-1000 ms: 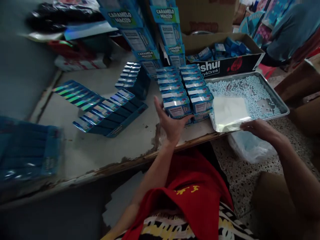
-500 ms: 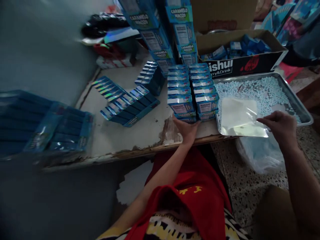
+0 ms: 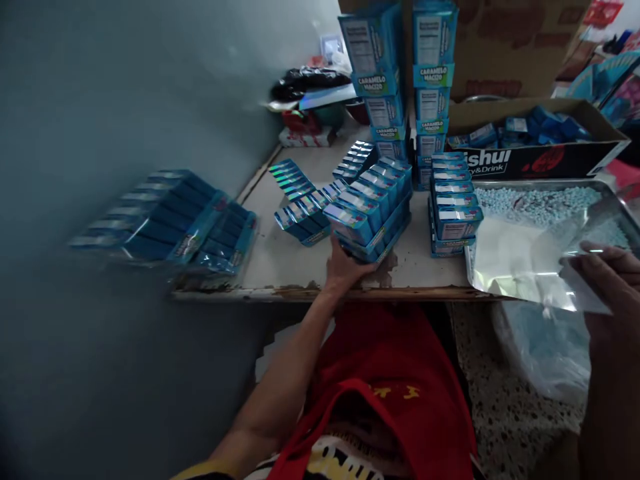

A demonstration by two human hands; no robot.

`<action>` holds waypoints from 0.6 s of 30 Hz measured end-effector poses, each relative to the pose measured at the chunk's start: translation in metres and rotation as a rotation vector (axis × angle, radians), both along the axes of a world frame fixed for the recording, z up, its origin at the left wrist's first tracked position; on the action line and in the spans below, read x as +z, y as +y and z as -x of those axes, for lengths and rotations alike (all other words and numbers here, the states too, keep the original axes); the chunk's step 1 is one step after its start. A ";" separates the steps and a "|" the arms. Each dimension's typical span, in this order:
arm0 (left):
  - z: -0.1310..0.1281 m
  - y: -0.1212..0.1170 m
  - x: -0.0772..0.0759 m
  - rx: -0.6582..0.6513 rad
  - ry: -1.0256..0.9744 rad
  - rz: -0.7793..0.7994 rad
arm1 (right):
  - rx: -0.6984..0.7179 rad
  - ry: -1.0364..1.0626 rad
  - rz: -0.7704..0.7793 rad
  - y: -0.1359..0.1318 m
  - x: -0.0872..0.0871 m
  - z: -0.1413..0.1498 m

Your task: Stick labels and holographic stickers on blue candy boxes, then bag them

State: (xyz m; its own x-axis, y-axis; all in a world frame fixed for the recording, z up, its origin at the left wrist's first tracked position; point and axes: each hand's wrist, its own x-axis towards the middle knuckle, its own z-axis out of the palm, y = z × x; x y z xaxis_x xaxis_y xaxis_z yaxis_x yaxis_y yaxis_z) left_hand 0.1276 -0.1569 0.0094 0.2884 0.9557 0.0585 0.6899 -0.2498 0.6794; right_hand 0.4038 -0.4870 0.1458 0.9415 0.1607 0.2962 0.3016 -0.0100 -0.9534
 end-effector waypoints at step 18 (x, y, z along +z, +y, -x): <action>0.063 0.010 0.036 0.054 -0.349 -0.288 | 0.426 -0.460 0.524 0.274 -0.072 0.133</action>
State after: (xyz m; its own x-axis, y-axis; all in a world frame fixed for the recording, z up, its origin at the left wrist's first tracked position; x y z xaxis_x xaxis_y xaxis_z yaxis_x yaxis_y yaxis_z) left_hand 0.0648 -0.1469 0.0454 0.1546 0.8992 0.4094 0.4492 -0.4330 0.7815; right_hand 0.2709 -0.2134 0.0741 0.5707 0.7027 0.4249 0.7402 -0.2163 -0.6367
